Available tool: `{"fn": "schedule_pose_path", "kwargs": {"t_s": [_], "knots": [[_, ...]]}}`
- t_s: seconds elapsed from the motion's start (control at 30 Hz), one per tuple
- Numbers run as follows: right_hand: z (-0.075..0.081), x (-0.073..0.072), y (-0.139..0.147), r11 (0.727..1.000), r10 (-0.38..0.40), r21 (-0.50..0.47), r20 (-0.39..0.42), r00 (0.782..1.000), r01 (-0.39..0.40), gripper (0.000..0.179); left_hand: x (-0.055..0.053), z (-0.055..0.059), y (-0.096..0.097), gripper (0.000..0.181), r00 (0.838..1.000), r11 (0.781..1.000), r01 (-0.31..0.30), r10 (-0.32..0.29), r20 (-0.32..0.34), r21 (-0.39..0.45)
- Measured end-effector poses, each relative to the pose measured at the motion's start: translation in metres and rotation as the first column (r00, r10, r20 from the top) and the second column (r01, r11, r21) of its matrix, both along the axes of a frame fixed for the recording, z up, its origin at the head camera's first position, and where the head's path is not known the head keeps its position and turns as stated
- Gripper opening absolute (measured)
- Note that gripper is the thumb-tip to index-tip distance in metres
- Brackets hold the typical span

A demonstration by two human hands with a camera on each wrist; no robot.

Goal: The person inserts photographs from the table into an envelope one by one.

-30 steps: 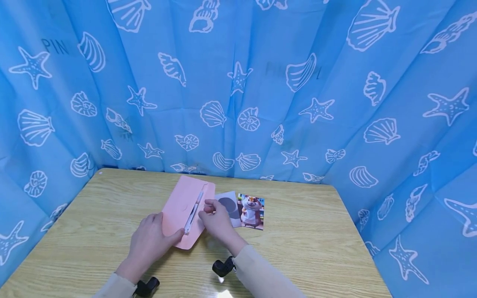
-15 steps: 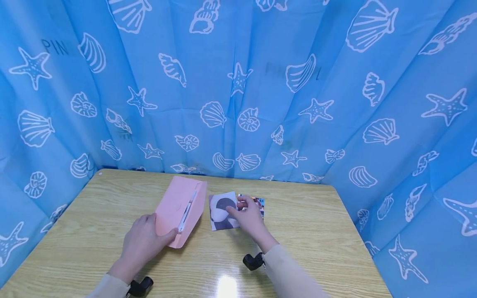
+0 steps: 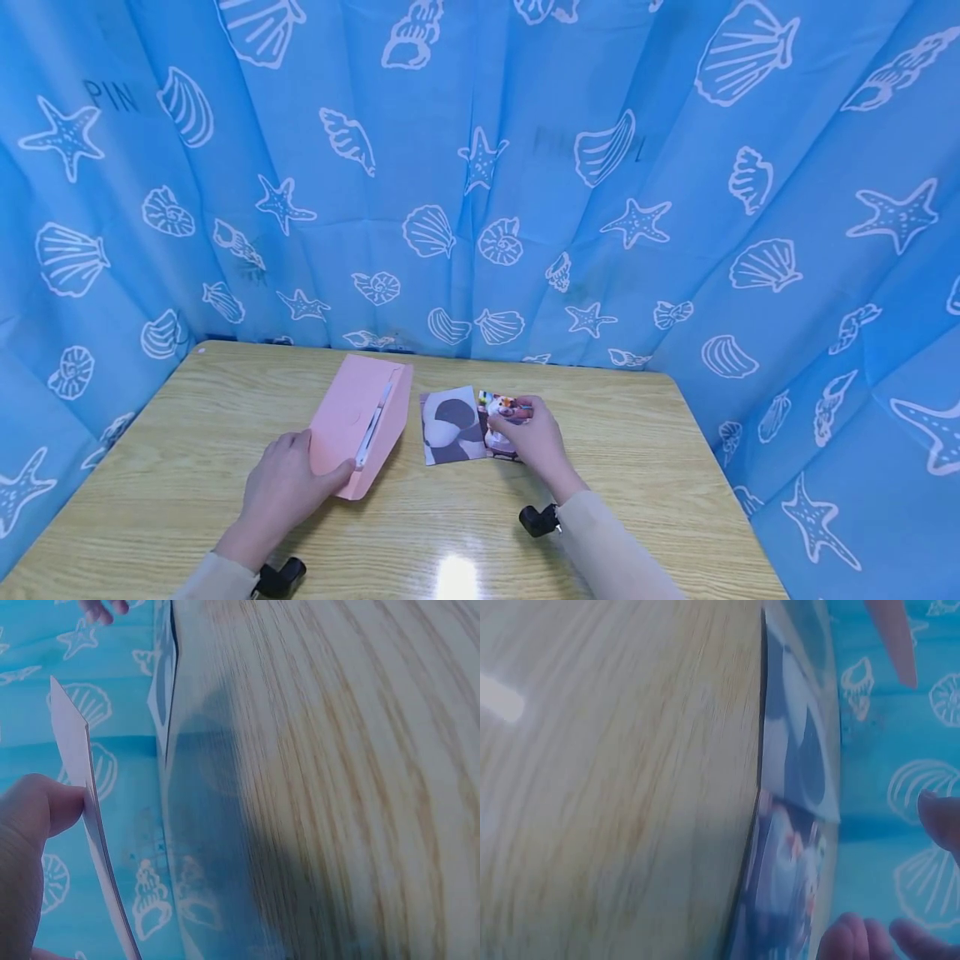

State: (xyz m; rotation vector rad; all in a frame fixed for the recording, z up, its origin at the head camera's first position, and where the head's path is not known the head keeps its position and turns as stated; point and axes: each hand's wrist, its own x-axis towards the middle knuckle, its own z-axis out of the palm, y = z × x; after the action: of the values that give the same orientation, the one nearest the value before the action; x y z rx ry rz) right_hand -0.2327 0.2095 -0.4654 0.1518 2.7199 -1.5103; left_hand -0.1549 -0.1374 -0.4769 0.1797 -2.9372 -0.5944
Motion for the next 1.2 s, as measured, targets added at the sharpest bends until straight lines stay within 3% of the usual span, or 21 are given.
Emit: {"fn": "schedule_pose_path", "kwargs": {"t_s": [0.57, 0.87, 1.07, 1.2], "knots": [[-0.013, -0.015, 0.021, 0.994, -0.071, 0.091, 0.113, 0.991, 0.061, 0.085, 0.001, -0.003, 0.005, 0.098, 1.0, 1.0, 0.003, -0.003, 0.011, 0.019], [-0.019, -0.021, 0.025, 0.983, -0.092, 0.175, 0.162, 0.982, 0.063, 0.072, 0.003, -0.003, 0.004, 0.096, 1.0, 1.0, 0.01, -0.01, -0.006, 0.012], [-0.022, -0.023, 0.022, 0.976, -0.087, 0.209, 0.16, 0.983, 0.053, 0.076, 0.002, -0.005, 0.003, 0.096, 1.0, 1.0, 0.012, -0.012, -0.019, 0.004], [-0.023, -0.025, 0.021, 0.963, -0.084, 0.265, 0.134, 0.987, 0.046, 0.062, 0.002, -0.007, 0.004, 0.096, 1.0, 1.0, 0.013, -0.013, -0.019, 0.003]]}}
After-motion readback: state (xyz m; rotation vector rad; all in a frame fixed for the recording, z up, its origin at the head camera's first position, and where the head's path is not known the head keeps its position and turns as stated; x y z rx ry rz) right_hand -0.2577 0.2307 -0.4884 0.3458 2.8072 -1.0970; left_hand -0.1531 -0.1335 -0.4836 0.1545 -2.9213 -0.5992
